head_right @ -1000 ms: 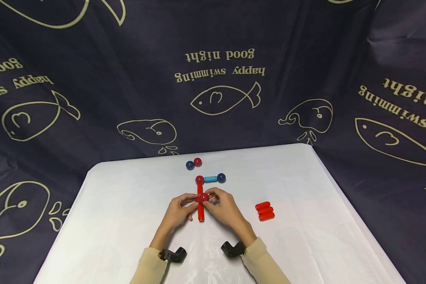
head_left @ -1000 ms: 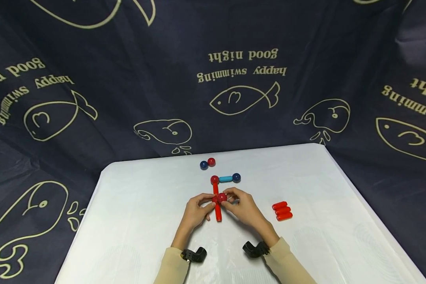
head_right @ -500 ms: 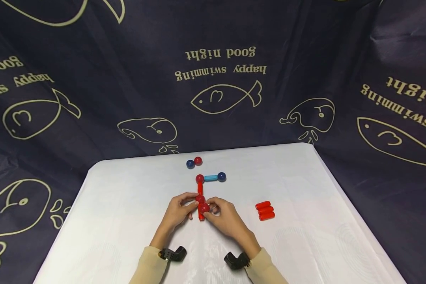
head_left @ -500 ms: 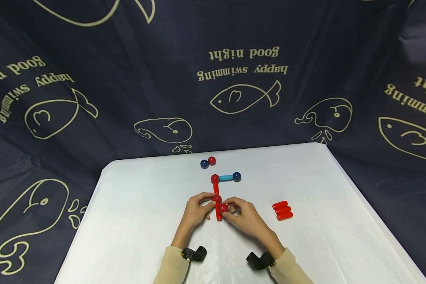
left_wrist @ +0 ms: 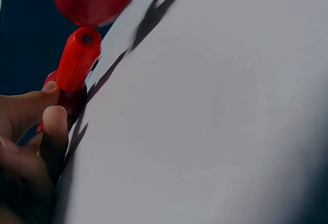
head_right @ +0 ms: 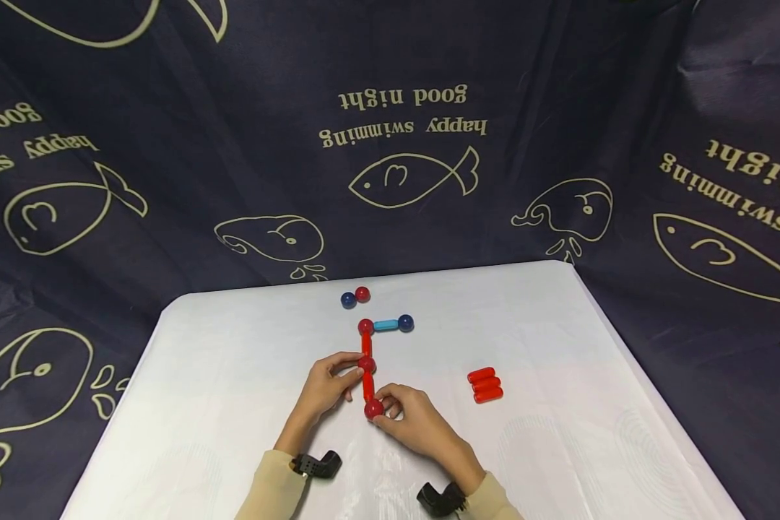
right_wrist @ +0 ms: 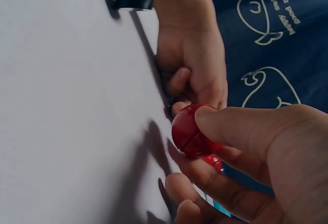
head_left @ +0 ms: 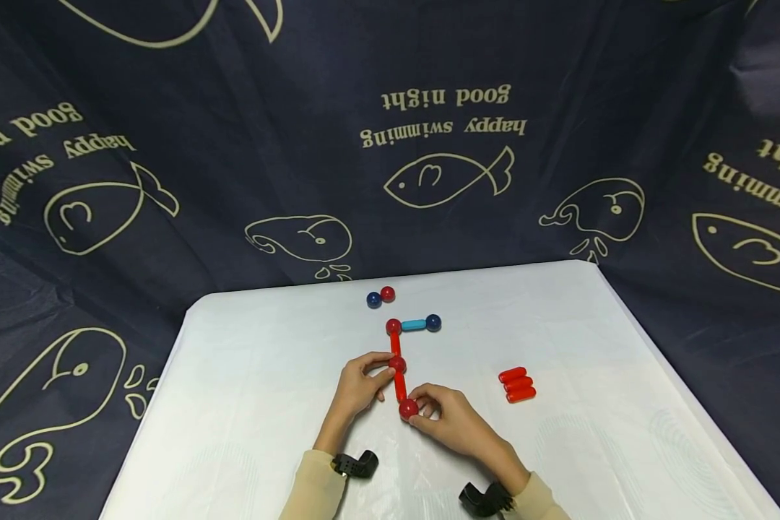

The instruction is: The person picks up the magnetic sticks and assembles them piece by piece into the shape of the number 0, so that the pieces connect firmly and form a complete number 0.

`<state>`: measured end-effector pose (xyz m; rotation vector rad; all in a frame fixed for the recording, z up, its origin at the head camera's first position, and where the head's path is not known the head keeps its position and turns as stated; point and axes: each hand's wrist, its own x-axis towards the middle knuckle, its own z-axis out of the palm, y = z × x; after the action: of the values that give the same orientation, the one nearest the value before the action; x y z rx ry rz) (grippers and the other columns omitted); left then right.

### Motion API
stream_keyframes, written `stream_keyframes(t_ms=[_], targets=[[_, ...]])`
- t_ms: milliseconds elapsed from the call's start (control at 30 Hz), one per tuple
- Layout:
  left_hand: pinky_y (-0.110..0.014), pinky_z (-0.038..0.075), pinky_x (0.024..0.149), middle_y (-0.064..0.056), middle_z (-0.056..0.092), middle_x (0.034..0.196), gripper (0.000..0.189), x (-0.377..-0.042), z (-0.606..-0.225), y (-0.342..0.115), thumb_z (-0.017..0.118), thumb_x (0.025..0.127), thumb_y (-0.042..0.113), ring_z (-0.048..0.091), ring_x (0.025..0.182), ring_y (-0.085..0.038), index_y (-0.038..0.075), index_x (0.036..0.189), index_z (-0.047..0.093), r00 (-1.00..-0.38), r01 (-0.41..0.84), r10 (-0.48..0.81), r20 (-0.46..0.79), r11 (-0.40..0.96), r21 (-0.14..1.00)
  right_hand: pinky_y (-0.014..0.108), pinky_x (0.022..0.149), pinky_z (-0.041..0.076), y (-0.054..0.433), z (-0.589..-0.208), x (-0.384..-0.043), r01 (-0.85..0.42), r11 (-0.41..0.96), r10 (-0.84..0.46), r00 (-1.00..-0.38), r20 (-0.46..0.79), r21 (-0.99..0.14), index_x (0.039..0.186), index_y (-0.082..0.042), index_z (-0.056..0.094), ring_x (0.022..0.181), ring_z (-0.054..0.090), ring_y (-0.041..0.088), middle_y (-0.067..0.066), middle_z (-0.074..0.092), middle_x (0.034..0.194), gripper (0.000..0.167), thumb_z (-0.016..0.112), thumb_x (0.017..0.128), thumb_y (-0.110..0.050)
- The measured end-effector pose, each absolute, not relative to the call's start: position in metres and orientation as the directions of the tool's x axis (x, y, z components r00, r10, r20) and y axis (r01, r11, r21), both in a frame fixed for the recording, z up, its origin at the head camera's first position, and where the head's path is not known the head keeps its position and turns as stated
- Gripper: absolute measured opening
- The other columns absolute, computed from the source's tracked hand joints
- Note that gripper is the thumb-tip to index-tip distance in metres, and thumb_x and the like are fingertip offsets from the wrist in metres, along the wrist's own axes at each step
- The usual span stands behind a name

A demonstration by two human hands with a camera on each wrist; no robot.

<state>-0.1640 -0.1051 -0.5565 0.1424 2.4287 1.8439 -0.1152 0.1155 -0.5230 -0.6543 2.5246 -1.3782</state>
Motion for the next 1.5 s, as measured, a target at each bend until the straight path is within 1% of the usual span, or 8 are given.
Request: stream_keyframes(t_ms=[267, 533, 667, 800, 933, 1133, 1333, 1500], targets=[[-0.023, 0.050, 0.042, -0.017, 0.074, 0.121, 0.029, -0.165, -0.557, -0.105, 0.073, 0.097, 0.015, 0.057, 0.044, -0.010, 0.010, 0.125, 0.072, -0.992, 0.025, 0.126, -0.009, 0.263, 0.965, 0.021, 0.061, 0.050, 0.113, -0.529, -0.116, -0.293, 0.461, -0.496, -0.868, 0.030, -0.838, 0.110, -0.013, 0.072, 0.072, 0.059, 0.003, -0.005, 0.071, 0.092, 0.020, 0.080, 0.091, -0.016], [-0.022, 0.048, 0.042, -0.017, 0.074, 0.120, 0.029, -0.164, -0.557, -0.105, 0.073, 0.097, 0.015, 0.057, 0.045, -0.011, 0.010, 0.126, 0.072, -0.991, 0.032, 0.131, -0.002, 0.258, 0.965, 0.021, 0.061, 0.050, 0.108, -0.531, -0.119, -0.293, 0.454, -0.473, -0.879, 0.051, -0.841, 0.104, -0.013, 0.072, 0.070, 0.058, 0.003, -0.005, 0.071, 0.091, 0.014, 0.079, 0.091, -0.013], [-0.022, 0.047, 0.040, -0.015, 0.073, 0.124, 0.034, -0.161, -0.554, -0.106, 0.072, 0.098, 0.015, 0.059, 0.047, -0.012, 0.011, 0.131, 0.068, -0.989, 0.010, 0.145, -0.028, 0.254, 0.967, 0.021, 0.062, 0.051, 0.109, -0.532, -0.119, -0.289, 0.448, -0.475, -0.879, 0.049, -0.846, 0.105, -0.013, 0.072, 0.071, 0.059, 0.004, -0.005, 0.072, 0.092, 0.015, 0.078, 0.092, -0.013], [-0.028, 0.049, 0.037, -0.014, 0.071, 0.127, 0.041, -0.153, -0.547, -0.110, 0.072, 0.097, 0.015, 0.061, 0.048, -0.014, 0.009, 0.137, 0.062, -0.985, -0.027, 0.159, -0.068, 0.247, 0.969, 0.020, 0.062, 0.051, 0.108, -0.532, -0.119, -0.278, 0.446, -0.479, -0.877, 0.035, -0.851, 0.106, -0.012, 0.071, 0.071, 0.059, 0.005, -0.004, 0.071, 0.093, 0.016, 0.078, 0.092, -0.013], [-0.035, 0.052, 0.038, -0.014, 0.070, 0.119, 0.039, -0.142, -0.540, -0.114, 0.075, 0.096, 0.018, 0.064, 0.050, -0.019, 0.008, 0.132, 0.063, -0.979, -0.025, 0.188, -0.079, 0.276, 0.961, 0.021, 0.062, 0.050, 0.107, -0.532, -0.119, -0.271, 0.461, -0.476, -0.879, 0.023, -0.845, 0.106, -0.012, 0.071, 0.071, 0.059, 0.005, -0.005, 0.071, 0.092, 0.014, 0.077, 0.093, -0.014], [-0.034, 0.051, 0.036, -0.010, 0.069, 0.111, 0.040, -0.125, -0.530, -0.118, 0.077, 0.094, 0.024, 0.066, 0.055, -0.022, 0.010, 0.129, 0.064, -0.955, 0.000, 0.278, -0.105, 0.353, 0.935, 0.021, 0.063, 0.050, 0.109, -0.532, -0.119, -0.287, 0.461, -0.476, -0.879, 0.039, -0.840, 0.107, -0.014, 0.071, 0.072, 0.059, 0.004, -0.004, 0.072, 0.092, 0.013, 0.076, 0.094, -0.015], [-0.027, 0.047, 0.036, -0.011, 0.072, 0.109, 0.041, -0.116, -0.531, -0.117, 0.080, 0.091, 0.025, 0.057, 0.050, -0.013, 0.008, 0.125, 0.067, -0.933, 0.043, 0.350, -0.086, 0.343, 0.938, 0.021, 0.064, 0.051, 0.110, -0.533, -0.120, -0.304, 0.450, -0.487, -0.872, 0.055, -0.840, 0.107, -0.015, 0.071, 0.073, 0.059, 0.004, -0.005, 0.071, 0.093, 0.013, 0.076, 0.095, -0.017], [-0.019, 0.043, 0.040, -0.007, 0.073, 0.104, 0.034, -0.114, -0.540, -0.116, 0.083, 0.088, 0.023, 0.049, 0.047, -0.003, 0.013, 0.118, 0.070, -0.927, 0.075, 0.370, -0.069, 0.361, 0.930, 0.021, 0.064, 0.050, 0.111, -0.533, -0.121, -0.315, 0.452, -0.497, -0.866, 0.058, -0.835, 0.107, -0.015, 0.072, 0.073, 0.058, 0.003, -0.006, 0.071, 0.093, 0.013, 0.076, 0.095, -0.018]])
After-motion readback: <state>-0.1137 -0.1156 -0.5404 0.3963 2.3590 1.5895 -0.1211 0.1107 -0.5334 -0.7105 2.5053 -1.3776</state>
